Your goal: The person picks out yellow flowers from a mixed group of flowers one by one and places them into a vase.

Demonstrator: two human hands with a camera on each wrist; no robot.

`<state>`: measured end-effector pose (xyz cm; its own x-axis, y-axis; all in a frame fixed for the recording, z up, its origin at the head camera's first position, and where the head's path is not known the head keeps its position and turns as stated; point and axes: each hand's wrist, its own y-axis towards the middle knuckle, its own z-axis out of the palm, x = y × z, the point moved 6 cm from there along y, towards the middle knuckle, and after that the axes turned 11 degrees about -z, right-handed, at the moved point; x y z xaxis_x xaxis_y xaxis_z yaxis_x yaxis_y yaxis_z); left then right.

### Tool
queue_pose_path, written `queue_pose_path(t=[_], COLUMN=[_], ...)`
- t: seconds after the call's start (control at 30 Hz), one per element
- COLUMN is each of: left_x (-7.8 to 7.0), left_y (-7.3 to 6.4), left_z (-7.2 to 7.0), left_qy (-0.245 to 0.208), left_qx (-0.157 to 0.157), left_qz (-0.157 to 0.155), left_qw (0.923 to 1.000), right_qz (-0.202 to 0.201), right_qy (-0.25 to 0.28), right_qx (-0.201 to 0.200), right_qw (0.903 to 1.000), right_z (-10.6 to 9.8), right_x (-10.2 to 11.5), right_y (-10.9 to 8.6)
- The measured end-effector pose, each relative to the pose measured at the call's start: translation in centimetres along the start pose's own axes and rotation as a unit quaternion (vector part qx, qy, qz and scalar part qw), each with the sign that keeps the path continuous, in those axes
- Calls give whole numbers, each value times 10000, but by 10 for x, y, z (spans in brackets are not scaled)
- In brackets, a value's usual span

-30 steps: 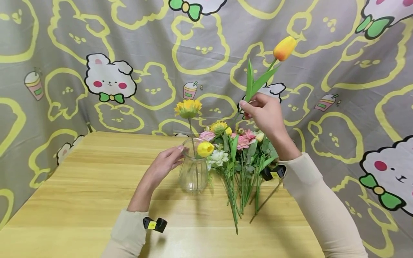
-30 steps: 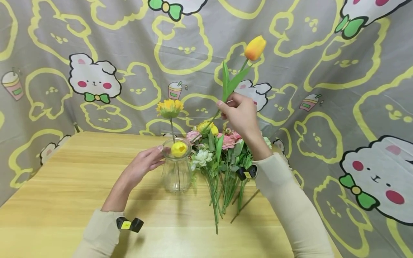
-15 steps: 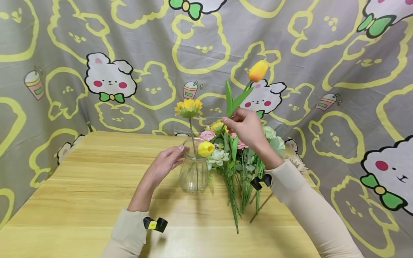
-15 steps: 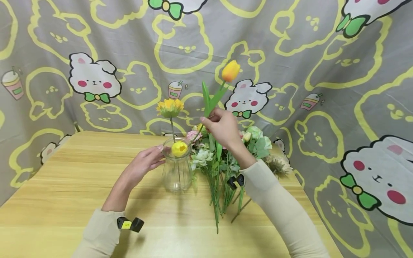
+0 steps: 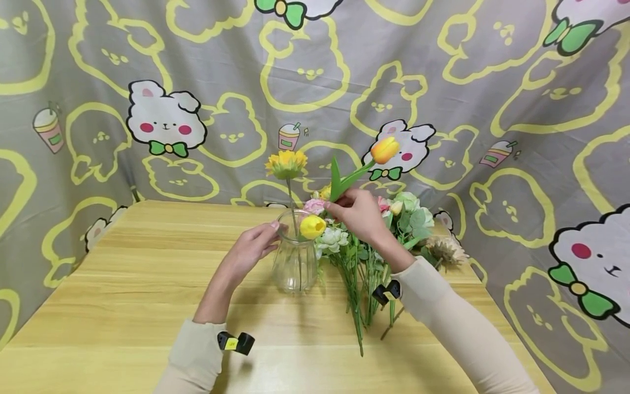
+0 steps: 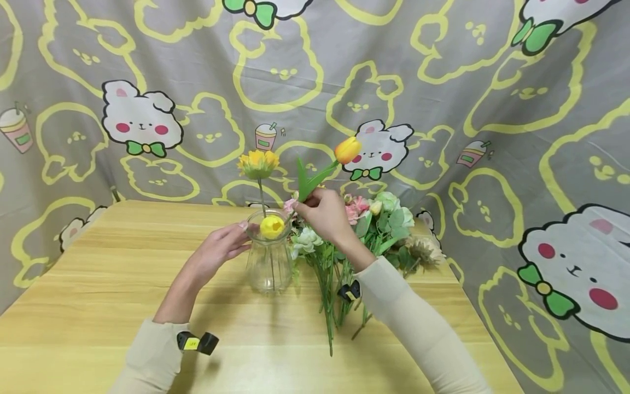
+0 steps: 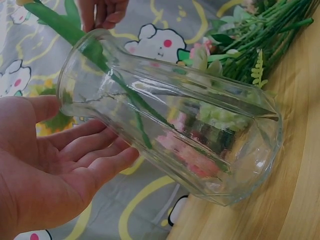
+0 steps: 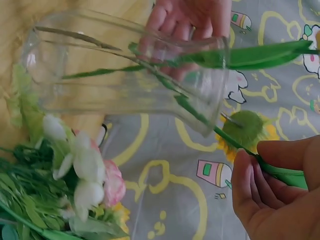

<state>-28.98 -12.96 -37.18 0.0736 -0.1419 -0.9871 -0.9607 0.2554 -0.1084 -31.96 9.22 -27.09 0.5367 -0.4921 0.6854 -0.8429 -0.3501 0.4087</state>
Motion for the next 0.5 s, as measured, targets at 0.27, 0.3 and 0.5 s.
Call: queue_pose_path(t=[0.27, 0.3, 0.5], left_x=[0, 1, 0], left_y=[-1, -1, -1], left_z=[0, 0, 0], left_qy=[26, 25, -1], left_qx=[-24, -25, -31], left_qz=[4, 4, 4], left_qw=[10000, 10000, 10000], right_qz=[31, 7, 0], right_qy=[-348, -400, -526], right_qx=[569, 608, 709], right_qw=[9978, 9973, 9961], right_z=[18, 19, 24], right_x=[0, 0, -4], right_y=[0, 0, -1])
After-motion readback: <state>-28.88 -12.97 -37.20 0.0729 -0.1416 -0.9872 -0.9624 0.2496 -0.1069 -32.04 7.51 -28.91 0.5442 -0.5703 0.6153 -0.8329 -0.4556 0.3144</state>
